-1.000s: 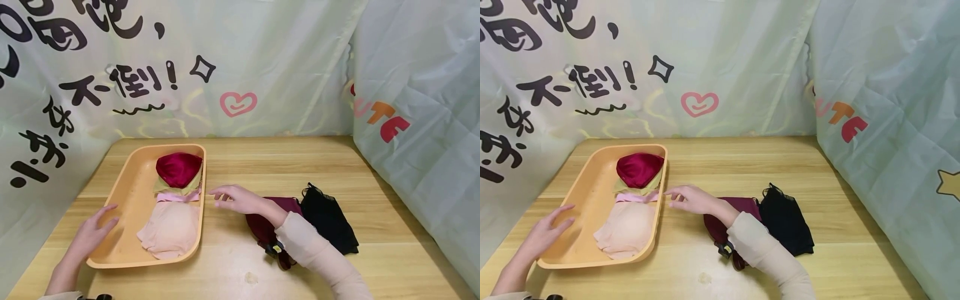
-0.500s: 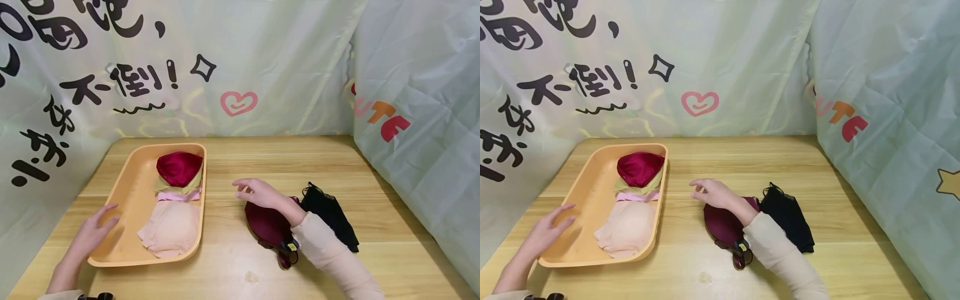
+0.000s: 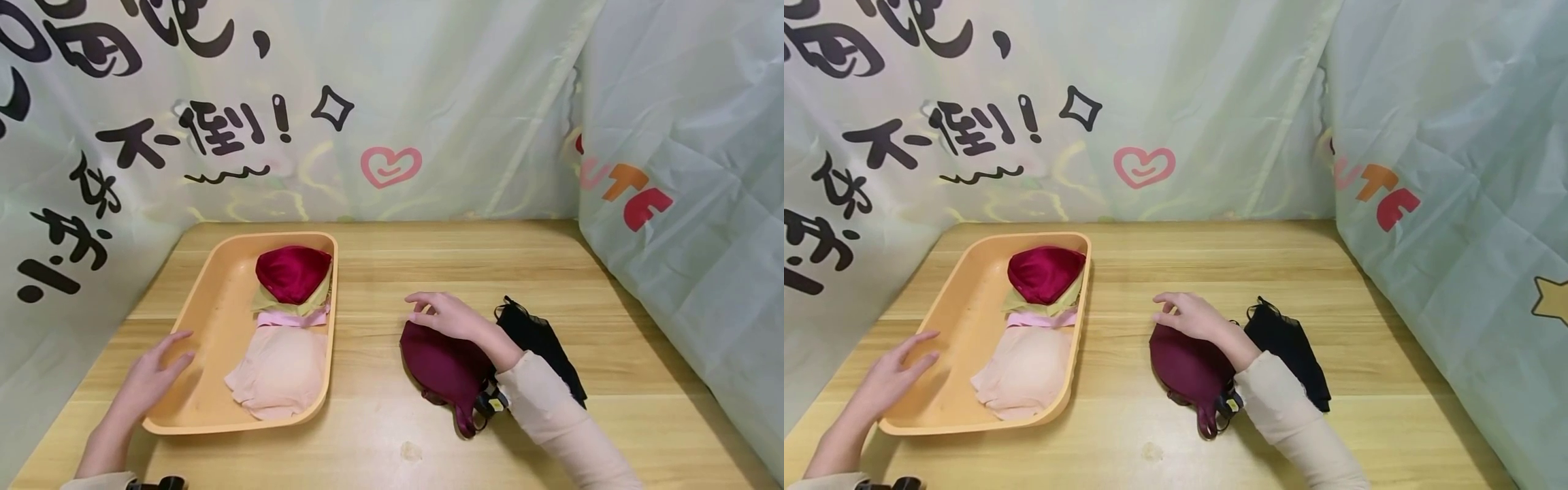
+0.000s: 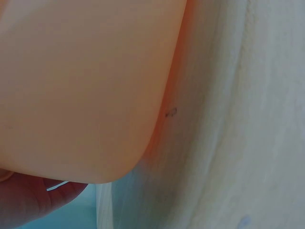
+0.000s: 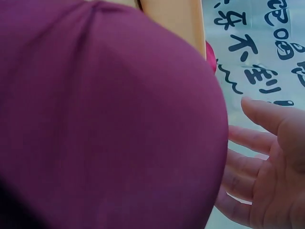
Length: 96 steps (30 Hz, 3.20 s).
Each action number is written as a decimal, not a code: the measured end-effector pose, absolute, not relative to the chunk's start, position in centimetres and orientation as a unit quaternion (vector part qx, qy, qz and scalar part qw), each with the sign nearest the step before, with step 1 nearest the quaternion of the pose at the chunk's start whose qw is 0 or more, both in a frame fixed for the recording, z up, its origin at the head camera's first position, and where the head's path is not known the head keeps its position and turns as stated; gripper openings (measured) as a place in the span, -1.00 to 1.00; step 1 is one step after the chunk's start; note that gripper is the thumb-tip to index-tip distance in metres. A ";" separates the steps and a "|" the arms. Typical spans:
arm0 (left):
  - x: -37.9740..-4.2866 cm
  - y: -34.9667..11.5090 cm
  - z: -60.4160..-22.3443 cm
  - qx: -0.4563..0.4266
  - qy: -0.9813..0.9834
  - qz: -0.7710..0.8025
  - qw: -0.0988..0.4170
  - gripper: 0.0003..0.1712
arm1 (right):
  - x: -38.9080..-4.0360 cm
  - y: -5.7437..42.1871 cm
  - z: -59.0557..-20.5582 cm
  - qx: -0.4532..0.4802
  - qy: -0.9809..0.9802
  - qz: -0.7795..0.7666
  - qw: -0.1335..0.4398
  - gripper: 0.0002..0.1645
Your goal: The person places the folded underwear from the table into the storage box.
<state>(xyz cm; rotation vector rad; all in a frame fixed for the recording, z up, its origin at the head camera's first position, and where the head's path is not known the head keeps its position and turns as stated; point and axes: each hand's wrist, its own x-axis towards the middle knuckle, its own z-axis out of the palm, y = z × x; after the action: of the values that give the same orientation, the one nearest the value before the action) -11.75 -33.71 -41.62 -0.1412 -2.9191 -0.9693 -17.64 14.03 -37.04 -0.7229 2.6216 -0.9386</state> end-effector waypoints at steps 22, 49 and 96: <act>-11.7 -33.8 -41.6 -0.045 -0.947 -0.316 0.028 -0.51 | -17.6 16.7 -38.4 -0.220 0.914 -0.310 0.142 -0.54; -11.8 -33.7 -41.3 -0.046 -0.946 -0.320 0.025 -0.49 | -17.5 19.8 -38.3 -0.243 0.872 -0.294 0.308 0.04; -11.7 -33.7 -41.4 -0.046 -0.947 -0.319 0.016 -0.47 | -18.4 20.4 -38.2 -0.201 0.756 -0.578 0.230 -0.46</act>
<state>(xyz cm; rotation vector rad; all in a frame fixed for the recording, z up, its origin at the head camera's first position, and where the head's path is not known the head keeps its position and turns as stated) -11.72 -33.65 -41.36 -0.1445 -2.9447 -0.9916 -18.38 20.43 -38.24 -0.5525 2.0808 -1.5915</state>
